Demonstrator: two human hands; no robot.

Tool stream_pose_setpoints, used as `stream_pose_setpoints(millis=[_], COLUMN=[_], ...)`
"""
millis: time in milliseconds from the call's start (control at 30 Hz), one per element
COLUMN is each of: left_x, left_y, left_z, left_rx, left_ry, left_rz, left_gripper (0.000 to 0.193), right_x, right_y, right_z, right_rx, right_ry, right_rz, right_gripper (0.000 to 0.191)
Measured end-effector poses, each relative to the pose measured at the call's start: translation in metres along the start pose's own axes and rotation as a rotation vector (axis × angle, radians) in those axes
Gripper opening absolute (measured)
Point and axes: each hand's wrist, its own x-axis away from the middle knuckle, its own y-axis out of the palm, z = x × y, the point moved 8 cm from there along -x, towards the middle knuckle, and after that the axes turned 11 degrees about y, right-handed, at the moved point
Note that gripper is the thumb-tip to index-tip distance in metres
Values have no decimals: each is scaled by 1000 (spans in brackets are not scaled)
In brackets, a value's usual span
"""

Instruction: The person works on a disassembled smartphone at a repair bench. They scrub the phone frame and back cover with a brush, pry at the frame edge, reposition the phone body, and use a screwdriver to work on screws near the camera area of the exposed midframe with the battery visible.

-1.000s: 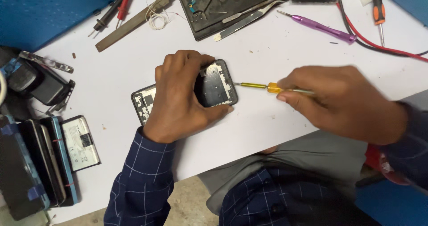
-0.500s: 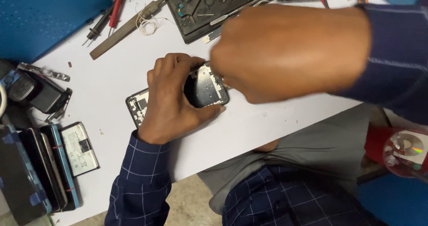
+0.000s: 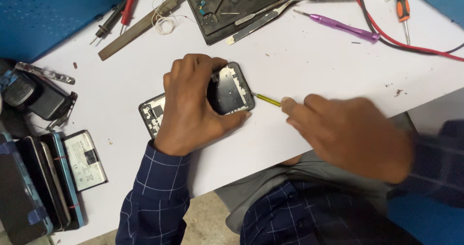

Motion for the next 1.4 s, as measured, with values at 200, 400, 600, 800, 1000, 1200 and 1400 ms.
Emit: stream_pose_setpoints(millis=[200, 400, 600, 800, 1000, 1200, 1400], left_x=[0, 1, -1, -1, -3, -8, -6], left_y=[-2, -4, -5, -6, -6, -7, -10], left_z=[3, 3, 6, 7, 9, 9, 13], left_rx=[-32, -35, -61, -50, -61, -48, -70], left_ry=[2, 13, 26, 5, 8, -12, 16], left_rz=[21, 36, 40, 29, 11, -5, 35], left_gripper=[77, 79, 75, 76, 78, 76, 77], right_x=[23, -8, -65, -131, -136, -143, -91], right_y=[28, -21, -25, -26, -32, -34, -27], right_z=[-11, -2, 26, 0, -17, -17, 4], right_rx=[62, -174, 137, 252, 372, 394, 298], right_ry=[90, 51, 216, 77, 85, 80, -47], right_rz=[168, 109, -446, -589, -737, -763, -414], right_gripper=[41, 26, 26, 21, 20, 19, 21])
